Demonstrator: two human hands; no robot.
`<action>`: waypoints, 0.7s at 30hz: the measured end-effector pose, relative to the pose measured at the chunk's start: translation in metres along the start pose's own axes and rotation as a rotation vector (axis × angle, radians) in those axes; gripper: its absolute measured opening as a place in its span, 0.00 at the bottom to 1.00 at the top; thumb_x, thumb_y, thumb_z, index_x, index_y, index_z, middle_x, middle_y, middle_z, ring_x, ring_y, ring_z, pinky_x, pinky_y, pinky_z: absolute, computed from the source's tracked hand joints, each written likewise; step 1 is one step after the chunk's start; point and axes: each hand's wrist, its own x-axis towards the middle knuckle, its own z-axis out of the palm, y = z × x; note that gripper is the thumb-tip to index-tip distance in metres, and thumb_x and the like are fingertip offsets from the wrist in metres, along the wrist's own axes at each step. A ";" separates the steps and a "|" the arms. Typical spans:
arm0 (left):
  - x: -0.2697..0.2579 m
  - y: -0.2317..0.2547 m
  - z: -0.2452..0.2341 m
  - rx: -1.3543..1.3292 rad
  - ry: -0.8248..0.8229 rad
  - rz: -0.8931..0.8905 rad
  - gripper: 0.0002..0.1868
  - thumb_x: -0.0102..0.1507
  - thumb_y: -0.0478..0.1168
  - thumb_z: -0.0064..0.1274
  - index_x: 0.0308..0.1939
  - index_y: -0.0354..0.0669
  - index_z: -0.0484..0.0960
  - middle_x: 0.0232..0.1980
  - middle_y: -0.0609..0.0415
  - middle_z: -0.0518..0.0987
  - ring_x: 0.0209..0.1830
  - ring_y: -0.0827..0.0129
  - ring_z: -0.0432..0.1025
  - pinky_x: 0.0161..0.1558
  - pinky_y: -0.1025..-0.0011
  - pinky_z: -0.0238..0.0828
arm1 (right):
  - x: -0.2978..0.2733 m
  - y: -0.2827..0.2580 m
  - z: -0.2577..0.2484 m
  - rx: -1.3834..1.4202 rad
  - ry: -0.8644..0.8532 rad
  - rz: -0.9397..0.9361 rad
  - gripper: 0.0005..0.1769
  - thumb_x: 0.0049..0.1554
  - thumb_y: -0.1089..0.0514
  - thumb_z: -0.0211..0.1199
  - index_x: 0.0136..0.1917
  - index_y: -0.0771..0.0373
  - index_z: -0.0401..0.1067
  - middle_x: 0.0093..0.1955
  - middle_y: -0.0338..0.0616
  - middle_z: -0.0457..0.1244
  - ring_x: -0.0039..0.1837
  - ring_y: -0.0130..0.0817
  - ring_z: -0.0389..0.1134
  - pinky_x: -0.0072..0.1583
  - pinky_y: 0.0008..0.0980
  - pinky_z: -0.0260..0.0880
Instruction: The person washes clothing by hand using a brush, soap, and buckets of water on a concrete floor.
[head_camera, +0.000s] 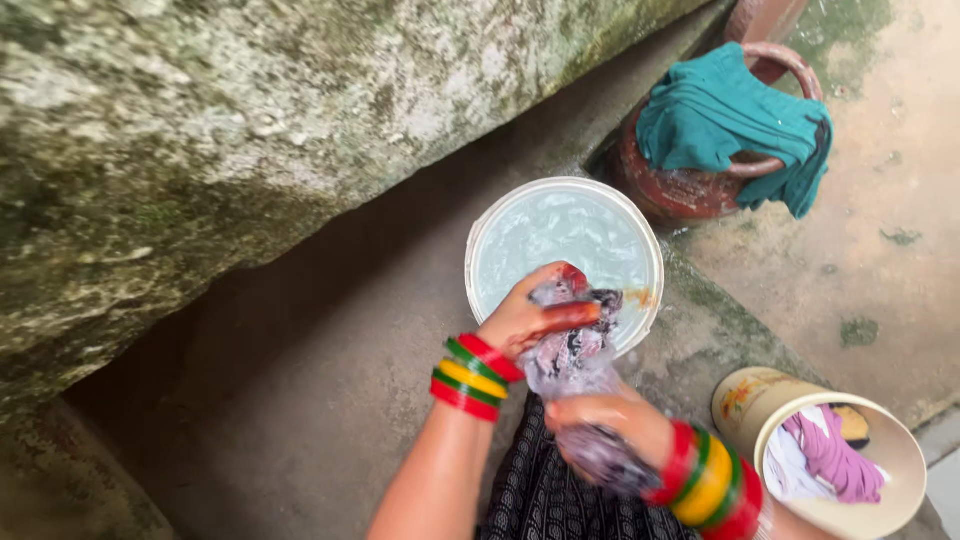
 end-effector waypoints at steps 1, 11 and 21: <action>0.006 -0.004 0.000 0.037 0.022 0.036 0.27 0.52 0.40 0.72 0.50 0.37 0.76 0.45 0.50 0.82 0.44 0.69 0.79 0.47 0.71 0.77 | 0.013 0.009 -0.005 0.026 -0.021 -0.099 0.16 0.51 0.61 0.68 0.50 0.63 0.66 0.30 0.45 0.61 0.28 0.36 0.61 0.30 0.35 0.62; 0.053 -0.046 -0.004 1.040 0.838 0.062 0.18 0.49 0.46 0.69 0.40 0.46 0.84 0.46 0.40 0.79 0.48 0.47 0.76 0.51 0.56 0.74 | 0.110 0.032 -0.023 -0.900 0.704 -0.519 0.68 0.44 0.46 0.77 0.80 0.67 0.33 0.60 0.71 0.62 0.62 0.64 0.67 0.61 0.46 0.67; 0.024 -0.015 -0.002 -0.054 0.230 0.225 0.39 0.67 0.64 0.55 0.73 0.44 0.66 0.58 0.49 0.77 0.57 0.62 0.72 0.63 0.61 0.66 | 0.039 -0.003 -0.003 -0.074 0.326 -0.243 0.29 0.53 0.54 0.67 0.63 0.69 0.65 0.35 0.50 0.62 0.29 0.40 0.61 0.28 0.37 0.60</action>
